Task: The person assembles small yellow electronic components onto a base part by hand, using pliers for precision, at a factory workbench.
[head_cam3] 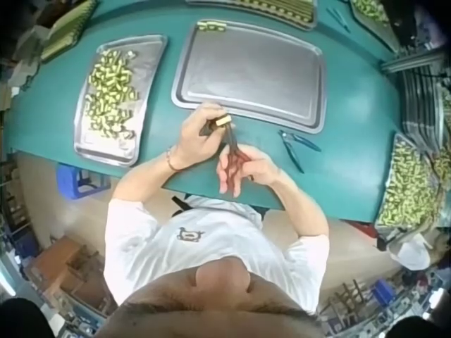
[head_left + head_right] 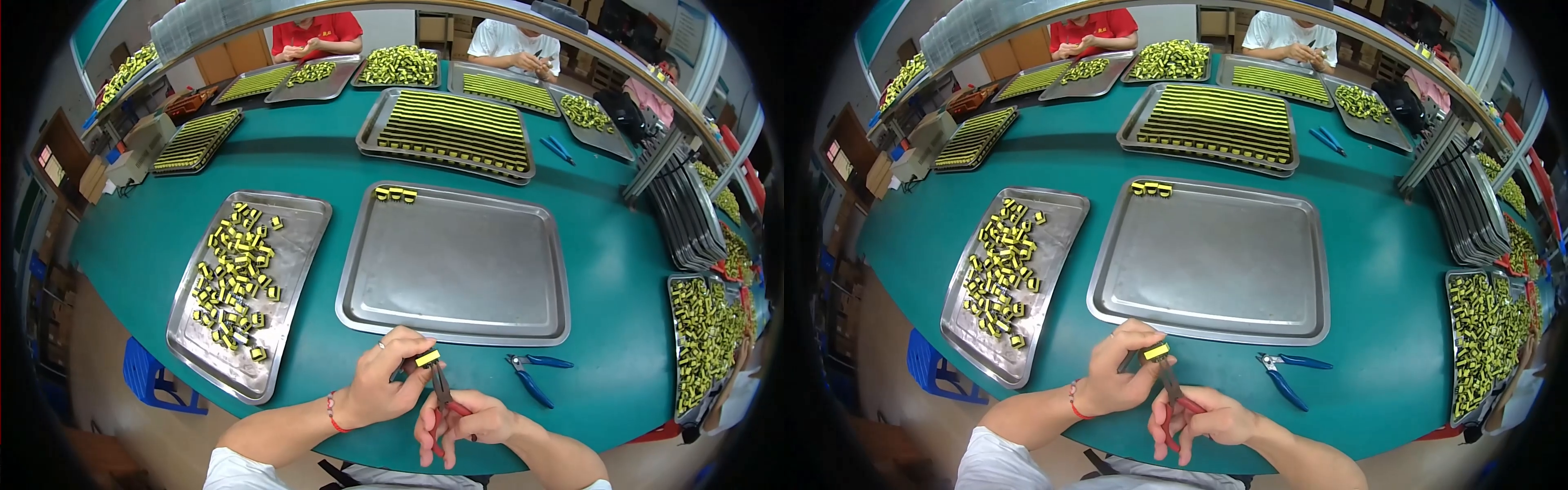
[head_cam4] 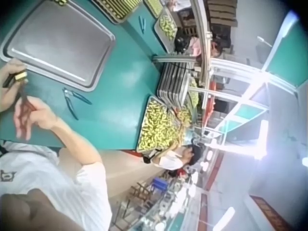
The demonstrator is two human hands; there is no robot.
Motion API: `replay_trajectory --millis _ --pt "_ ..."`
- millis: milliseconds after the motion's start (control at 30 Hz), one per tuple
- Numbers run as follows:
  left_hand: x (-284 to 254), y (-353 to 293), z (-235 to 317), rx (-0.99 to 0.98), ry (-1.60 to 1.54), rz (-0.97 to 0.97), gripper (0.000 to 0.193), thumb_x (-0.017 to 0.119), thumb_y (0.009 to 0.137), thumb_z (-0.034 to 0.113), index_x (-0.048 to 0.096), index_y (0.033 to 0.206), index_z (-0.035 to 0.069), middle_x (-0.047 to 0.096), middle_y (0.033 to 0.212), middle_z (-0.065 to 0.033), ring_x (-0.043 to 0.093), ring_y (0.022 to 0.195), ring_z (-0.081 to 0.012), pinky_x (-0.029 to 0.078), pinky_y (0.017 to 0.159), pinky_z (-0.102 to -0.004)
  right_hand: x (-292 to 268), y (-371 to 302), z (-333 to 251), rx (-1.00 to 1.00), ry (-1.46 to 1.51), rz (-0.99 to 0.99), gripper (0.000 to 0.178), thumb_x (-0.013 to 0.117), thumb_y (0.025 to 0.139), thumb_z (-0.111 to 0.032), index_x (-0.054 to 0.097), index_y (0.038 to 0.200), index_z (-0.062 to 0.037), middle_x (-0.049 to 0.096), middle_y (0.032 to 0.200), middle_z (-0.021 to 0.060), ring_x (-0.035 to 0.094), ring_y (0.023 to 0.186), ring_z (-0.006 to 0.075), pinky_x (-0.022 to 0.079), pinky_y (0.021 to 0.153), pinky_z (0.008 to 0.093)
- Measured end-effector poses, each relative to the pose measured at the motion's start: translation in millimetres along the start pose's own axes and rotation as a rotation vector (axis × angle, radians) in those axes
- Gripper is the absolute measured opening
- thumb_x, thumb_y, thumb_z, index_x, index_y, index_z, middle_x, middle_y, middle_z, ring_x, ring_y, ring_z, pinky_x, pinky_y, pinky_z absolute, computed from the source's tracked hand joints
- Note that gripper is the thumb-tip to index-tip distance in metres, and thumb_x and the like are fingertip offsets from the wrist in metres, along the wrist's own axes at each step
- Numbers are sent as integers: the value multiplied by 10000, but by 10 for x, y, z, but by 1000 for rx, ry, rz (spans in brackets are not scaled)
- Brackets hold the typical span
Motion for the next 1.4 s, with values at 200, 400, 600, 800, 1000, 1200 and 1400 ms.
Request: replay_trajectory --millis 200,400,600,800,1000,1200,1400 --pt "7 4 9 26 21 -9 451 713 715 -169 593 1117 -4 625 890 -122 619 724 -162 505 567 -255 19 4 -10 1 -19 27 402 398 728 80 500 1109 -1 580 1003 167 670 916 307 576 593 317" --pt "-16 22 21 10 13 -20 401 670 754 -156 605 1122 -9 632 906 -123 631 713 -161 509 566 -254 -32 21 25 -25 -107 107 394 381 702 110 503 1060 -2 590 914 148 667 747 232 471 454 255" --pt "-27 40 6 -50 34 -58 330 658 782 -120 624 1095 -20 639 894 -115 629 663 -151 502 553 -249 -73 3 3 -13 -126 160 376 390 703 104 504 1046 2 587 883 150 648 683 215 439 423 251" --pt "16 80 11 -93 137 -24 308 658 721 -105 648 1020 -30 651 843 -116 618 645 -170 487 579 -276 -85 63 76 -68 -60 196 340 402 704 99 504 1011 -7 594 889 203 660 727 286 434 448 270" --pt "4 11 -74 -149 63 -1 217 670 791 -51 643 1005 -31 659 843 -94 629 692 -156 500 611 -271 -246 110 146 -9 -20 42 349 435 781 57 485 1110 -47 572 996 123 617 806 206 470 538 257" --pt "25 7 -111 -416 -92 63 190 727 845 80 658 979 -36 648 858 -56 596 775 -108 477 671 -254 -232 87 192 -238 -391 70 288 552 906 -54 491 1188 -48 547 1107 65 528 1013 146 488 762 261" --pt "121 -59 30 -527 -198 31 246 703 919 179 663 1073 -8 665 945 -37 608 851 -115 503 774 -266 25 27 26 -603 -1078 788 282 731 837 -180 600 1058 -64 660 903 82 661 739 228 541 665 353"
Point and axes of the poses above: each hand's wrist, its own y-axis towards the middle knuckle, its own x-axis out of the palm, z = x × y, the point moved 2 cm from there along y, towards the middle knuckle
